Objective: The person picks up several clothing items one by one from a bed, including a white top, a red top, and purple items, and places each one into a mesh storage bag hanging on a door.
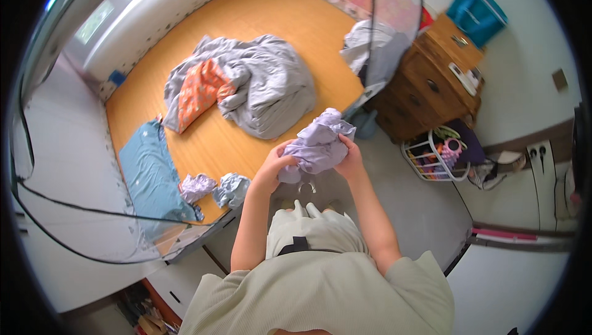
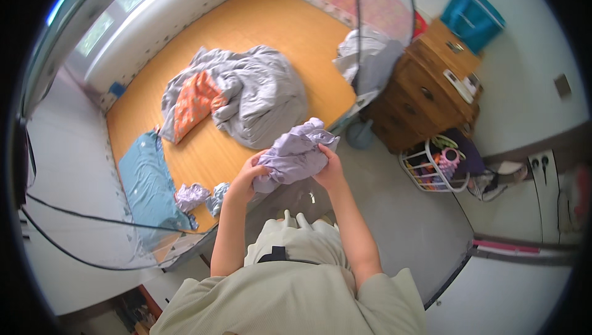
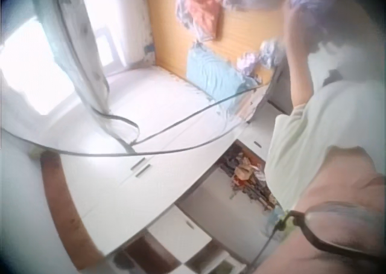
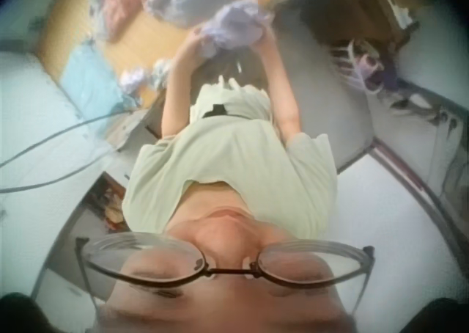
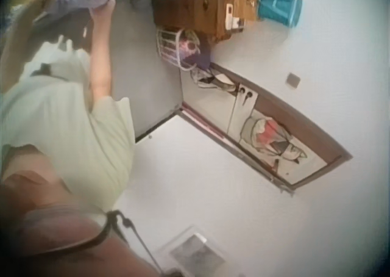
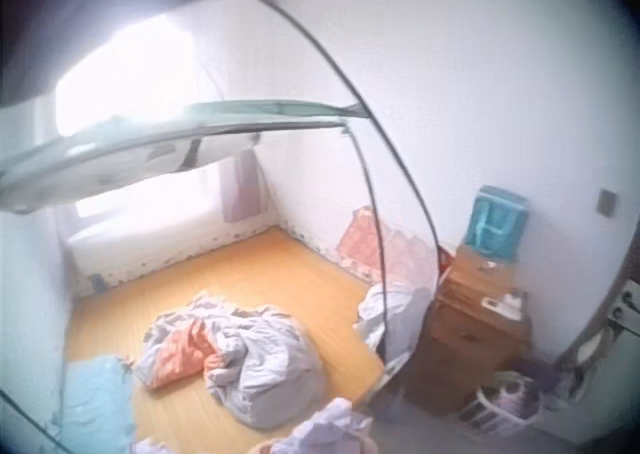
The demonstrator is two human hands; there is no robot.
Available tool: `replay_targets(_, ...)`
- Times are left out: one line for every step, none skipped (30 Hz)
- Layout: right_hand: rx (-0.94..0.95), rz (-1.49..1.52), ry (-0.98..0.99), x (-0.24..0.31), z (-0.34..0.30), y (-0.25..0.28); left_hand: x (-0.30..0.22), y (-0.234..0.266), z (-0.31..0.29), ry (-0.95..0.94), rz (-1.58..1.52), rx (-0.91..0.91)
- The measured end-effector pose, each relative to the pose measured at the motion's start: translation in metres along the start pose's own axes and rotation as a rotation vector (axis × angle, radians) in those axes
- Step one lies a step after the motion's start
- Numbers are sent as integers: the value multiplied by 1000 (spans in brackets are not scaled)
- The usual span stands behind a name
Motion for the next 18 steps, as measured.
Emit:
replay_targets(1,21,16,15,-14,2,7,-8,7,-3,-18,11)
replay_targets(-24,-8,55,29,-30,0,14,-14,13,-7,-39,18)
replay_targets(-36,-16,94,43,-46,3,17,-29,19,-6,-60,28)
replay_targets(-47,-24,133,57,-62,7,21,-45,22,-3,-73,41)
replay_targets(-56,-32,168,69,-78,9,26,-58,26,6,-59,53)
replay_targets(-53,-42,199,81,-94,12,30,-71,29,14,-46,64)
replay_targets(-51,-53,228,91,-109,14,35,-84,32,21,-33,75)
replay_targets(-52,-61,256,99,-123,15,40,-96,36,37,-28,94)
replay_targets(-55,-56,284,106,-136,16,44,-108,39,54,-23,112)
replay_targets(-59,-50,312,112,-149,17,48,-119,42,71,-17,131)
replay_targets(-59,-44,340,116,-162,18,53,-128,45,86,-14,147)
replay_targets(-52,-33,368,120,-173,19,59,-136,50,102,-11,165)
replay_targets(-46,-23,396,124,-185,21,64,-142,54,119,-8,182)
replay_targets(-42,-10,431,128,-197,24,69,-150,59,139,-5,188)
replay_targets(-54,-5,477,132,-207,24,72,-158,63,157,-4,193)
replay_targets(-65,0,525,135,-217,24,75,-166,67,176,-2,199)
replay_targets(-82,6,577,137,-228,26,76,-176,70,185,-4,211)
replay_targets(-96,5,605,140,-238,30,77,-189,72,201,-6,227)
Point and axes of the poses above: each hand's wrist, its own z-axis towards the middle knuckle, its own y-axis out of the back of the hand, x = y × z, the point moved 1 cm from there along z, towards the middle knuckle, and after that the axes turned 4 degrees about -y, right-handed, at the moved point
